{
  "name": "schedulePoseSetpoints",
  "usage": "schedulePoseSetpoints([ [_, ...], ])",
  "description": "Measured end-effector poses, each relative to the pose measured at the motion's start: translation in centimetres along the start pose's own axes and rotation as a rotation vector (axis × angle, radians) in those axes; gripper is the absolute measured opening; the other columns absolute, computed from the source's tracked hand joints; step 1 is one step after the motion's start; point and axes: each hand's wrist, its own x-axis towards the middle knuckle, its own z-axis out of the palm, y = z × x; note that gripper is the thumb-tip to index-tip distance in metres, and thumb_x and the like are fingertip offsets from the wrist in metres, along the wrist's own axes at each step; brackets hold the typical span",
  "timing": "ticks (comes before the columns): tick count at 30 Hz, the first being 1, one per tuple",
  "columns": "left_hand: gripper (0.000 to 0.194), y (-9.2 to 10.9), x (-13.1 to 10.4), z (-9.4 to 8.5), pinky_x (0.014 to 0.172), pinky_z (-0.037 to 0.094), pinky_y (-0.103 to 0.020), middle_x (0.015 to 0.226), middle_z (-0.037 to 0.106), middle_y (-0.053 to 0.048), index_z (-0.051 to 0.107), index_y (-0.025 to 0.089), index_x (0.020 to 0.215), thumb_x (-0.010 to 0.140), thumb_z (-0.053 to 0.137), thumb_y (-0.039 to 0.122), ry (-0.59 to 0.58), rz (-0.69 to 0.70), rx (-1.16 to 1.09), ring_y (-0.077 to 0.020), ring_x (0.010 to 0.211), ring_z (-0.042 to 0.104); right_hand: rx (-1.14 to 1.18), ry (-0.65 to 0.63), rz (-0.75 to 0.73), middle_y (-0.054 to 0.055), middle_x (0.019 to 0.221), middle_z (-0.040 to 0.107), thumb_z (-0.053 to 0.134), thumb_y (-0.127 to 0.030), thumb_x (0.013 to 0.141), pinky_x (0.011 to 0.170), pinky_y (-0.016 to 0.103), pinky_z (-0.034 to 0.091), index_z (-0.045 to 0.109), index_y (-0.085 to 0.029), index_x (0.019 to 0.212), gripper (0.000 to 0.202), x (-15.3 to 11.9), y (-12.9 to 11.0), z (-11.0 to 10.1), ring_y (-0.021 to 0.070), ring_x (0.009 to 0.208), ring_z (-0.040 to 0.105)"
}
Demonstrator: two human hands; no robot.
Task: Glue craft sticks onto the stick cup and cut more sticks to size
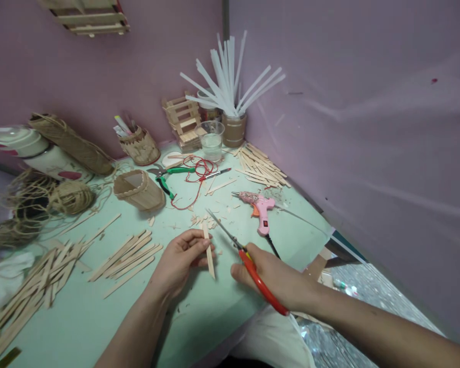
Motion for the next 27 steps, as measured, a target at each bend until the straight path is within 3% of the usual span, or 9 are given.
schedulePoseSetpoints([
  [5, 0.029, 0.1, 0.0, 0.0, 0.060, 0.056, -0.028, 0.072, 0.060, -0.001, 0.062, 0.014, 0.080, 0.066, 0.076, 0.035, 0.005, 0.062, 0.003, -0.0146, 0.067, 0.063, -0.069, -0.165, 0.100, -0.002, 0.072, 0.048, 0.043, -0.054, 0.089, 0.054, 0.026, 0.034, 0.037, -0.022, 0.080, 0.034, -1.0, 0.0, 0.7, 0.0128, 0.061, 0.042],
  [12, 0.025, -0.2, -0.2, 0.4, 0.059, 0.055, -0.026, 0.070, 0.059, 0.000, 0.060, 0.015, 0.078, 0.069, 0.074, 0.033, -0.036, 0.063, 0.010, -0.0127, 0.064, 0.061, -0.072, -0.166, 0.083, 0.001, 0.075, 0.055, 0.046, -0.055, 0.088, 0.054, 0.026, 0.036, 0.039, -0.021, 0.082, 0.035, -0.3, -0.4, 1.1, 0.0140, 0.063, 0.047],
  [22, 0.025, -0.2, -0.2, 0.4, 0.059, 0.056, -0.027, 0.070, 0.062, -0.002, 0.059, 0.014, 0.078, 0.070, 0.074, 0.033, -0.063, 0.033, 0.009, -0.0131, 0.064, 0.061, -0.022, -0.148, 0.080, -0.002, 0.068, 0.053, 0.055, -0.057, 0.083, 0.049, 0.023, 0.033, 0.046, -0.021, 0.079, 0.037, -0.4, -0.3, 1.1, 0.0118, 0.056, 0.045],
  [27, 0.027, -0.2, -0.4, 0.5, 0.058, 0.055, -0.026, 0.067, 0.062, -0.002, 0.059, 0.013, 0.077, 0.068, 0.075, 0.033, -0.070, 0.001, -0.018, -0.0122, 0.061, 0.060, -0.042, -0.214, 0.116, -0.003, 0.066, 0.050, 0.052, -0.060, 0.083, 0.049, 0.023, 0.031, 0.045, -0.020, 0.082, 0.040, -0.5, -0.4, 0.5, 0.0110, 0.055, 0.041],
])
